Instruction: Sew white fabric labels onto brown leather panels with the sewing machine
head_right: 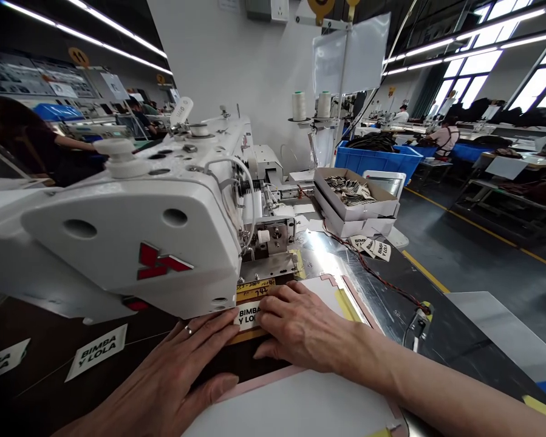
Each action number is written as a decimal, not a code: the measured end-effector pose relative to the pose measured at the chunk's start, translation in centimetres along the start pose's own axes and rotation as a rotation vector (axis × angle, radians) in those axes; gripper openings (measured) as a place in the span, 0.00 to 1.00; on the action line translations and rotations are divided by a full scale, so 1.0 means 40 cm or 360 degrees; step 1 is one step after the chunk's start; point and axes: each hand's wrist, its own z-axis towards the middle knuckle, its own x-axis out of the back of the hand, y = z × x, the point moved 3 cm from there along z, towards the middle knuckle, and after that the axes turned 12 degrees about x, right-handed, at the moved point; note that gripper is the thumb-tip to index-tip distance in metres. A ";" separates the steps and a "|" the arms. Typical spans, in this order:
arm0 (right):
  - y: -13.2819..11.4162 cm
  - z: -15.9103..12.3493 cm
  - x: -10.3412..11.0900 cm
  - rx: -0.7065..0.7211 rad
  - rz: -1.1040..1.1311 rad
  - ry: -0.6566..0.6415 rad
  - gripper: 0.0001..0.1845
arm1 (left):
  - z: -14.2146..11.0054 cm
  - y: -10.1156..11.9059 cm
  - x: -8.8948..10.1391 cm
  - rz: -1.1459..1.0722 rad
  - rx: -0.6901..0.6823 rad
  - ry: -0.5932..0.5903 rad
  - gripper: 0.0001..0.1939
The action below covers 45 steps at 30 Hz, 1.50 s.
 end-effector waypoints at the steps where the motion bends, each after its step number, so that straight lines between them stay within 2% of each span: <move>1: 0.000 0.001 0.001 0.0005 -0.0001 -0.0002 0.23 | 0.001 0.001 0.003 -0.0007 -0.0002 -0.0006 0.28; 8: -0.015 0.022 0.014 -0.0005 -0.0056 0.0006 0.22 | 0.006 -0.006 0.008 0.0004 0.0004 -0.0035 0.28; 15: -0.031 0.047 -0.013 0.0052 0.0065 -0.0059 0.32 | 0.004 -0.038 -0.001 0.0001 -0.0180 -0.0094 0.34; 19: -0.022 0.038 -0.020 0.0032 0.0080 -0.0070 0.32 | 0.001 -0.063 0.025 0.0052 -0.0311 -0.0036 0.36; 25: -0.014 0.037 -0.023 0.0061 0.0095 -0.0100 0.33 | -0.025 -0.091 0.063 0.0291 -0.0428 0.0093 0.31; 31: -0.011 0.036 -0.036 0.0098 0.0056 -0.0060 0.35 | -0.057 -0.111 0.059 0.0163 -0.0417 0.0191 0.27; 45: -0.014 0.037 -0.038 0.0072 0.0040 -0.0054 0.35 | -0.057 -0.112 0.062 0.0112 -0.0396 0.0235 0.25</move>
